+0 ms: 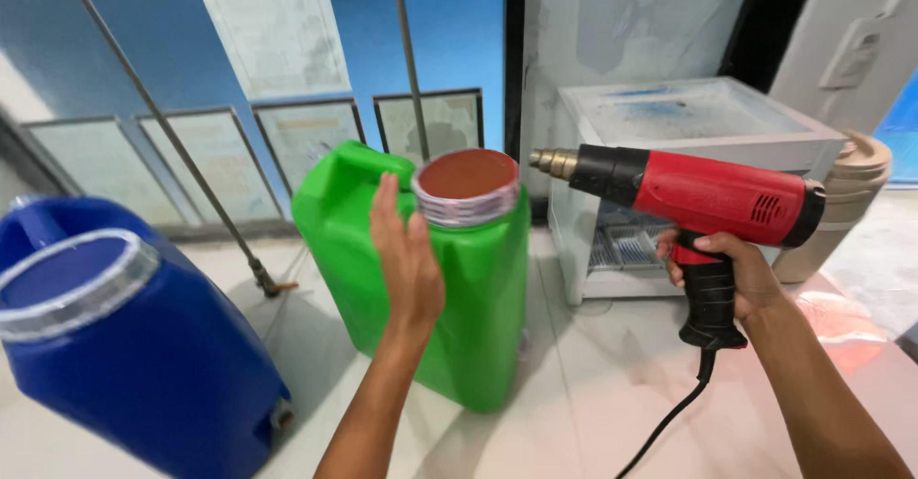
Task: The person fills a green plastic container with water from a tap, then places it on a counter. They wipe the counter and a blue container with a cloth, fill the blue container with water, and secure its cap. Finally, they apply shrink-wrap seals to the openings of both containers using a heat gun.
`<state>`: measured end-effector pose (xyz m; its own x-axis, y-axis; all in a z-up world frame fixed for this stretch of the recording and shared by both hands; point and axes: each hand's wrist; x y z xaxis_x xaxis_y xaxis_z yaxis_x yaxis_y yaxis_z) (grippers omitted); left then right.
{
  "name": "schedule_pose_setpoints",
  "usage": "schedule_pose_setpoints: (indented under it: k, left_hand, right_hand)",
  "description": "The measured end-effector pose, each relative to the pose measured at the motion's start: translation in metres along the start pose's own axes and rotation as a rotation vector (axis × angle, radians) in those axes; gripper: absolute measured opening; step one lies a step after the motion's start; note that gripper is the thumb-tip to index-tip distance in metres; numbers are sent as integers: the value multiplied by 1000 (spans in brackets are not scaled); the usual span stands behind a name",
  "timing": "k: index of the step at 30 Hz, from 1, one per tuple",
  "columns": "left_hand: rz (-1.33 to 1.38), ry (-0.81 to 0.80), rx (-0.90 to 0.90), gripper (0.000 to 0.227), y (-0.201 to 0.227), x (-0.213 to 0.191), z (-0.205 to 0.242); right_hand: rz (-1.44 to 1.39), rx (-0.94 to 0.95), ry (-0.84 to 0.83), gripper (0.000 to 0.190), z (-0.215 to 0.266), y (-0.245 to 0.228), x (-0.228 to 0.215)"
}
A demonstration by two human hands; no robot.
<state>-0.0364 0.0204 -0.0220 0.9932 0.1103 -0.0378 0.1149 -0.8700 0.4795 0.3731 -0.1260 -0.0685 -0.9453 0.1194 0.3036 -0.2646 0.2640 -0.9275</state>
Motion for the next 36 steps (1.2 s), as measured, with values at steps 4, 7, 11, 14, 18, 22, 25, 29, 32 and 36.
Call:
schedule_pose_setpoints:
  k: [4,7,11,14,18,22,25,29,32,36]
  left_hand:
    - [-20,-149,187,31,11,30,136]
    - [180,-493,-738,46,13,86,253]
    - [422,27,-1329,67,-40,159,320]
    - [474,325,-1474,72,-89,195,331]
    - [582,541,-1312,74,-134,218,343]
    - [605,615,-1243,73,-149,227,350]
    - [579,584,-1172,72,-144,223,353]
    - [557,512,-1097,70,-128,218,342]
    - [482,452,-1195,69,-102,203,346]
    - [481,463,-1219,62,-38,155,379]
  right_hand:
    - [93,115,-48,43,19,20,-69]
    - [132,292,-1,42,51,60,-103]
    - [115,484,36,39,68,114,-119]
    - [62,556,18,39,66,142,-115]
    - [44,617,-36,35,61,156,-99]
    - [70,653,-40,32,49,154,-78]
    - [68,651,-21,33,47,154,-67]
    - [80,675,10,32,44,151,-63]
    - [93,704,10,32,47,152,-64]
    - [83,759,34,34,44,151,-76]
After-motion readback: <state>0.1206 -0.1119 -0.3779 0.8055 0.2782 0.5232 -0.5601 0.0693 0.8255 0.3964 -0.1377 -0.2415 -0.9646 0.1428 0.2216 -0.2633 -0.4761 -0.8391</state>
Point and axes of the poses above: each hand's wrist, its own z-axis away from the middle knuckle, its own x-axis out of the palm, y = z × x, and after that the axes turned 2 degrees about z, right-handed
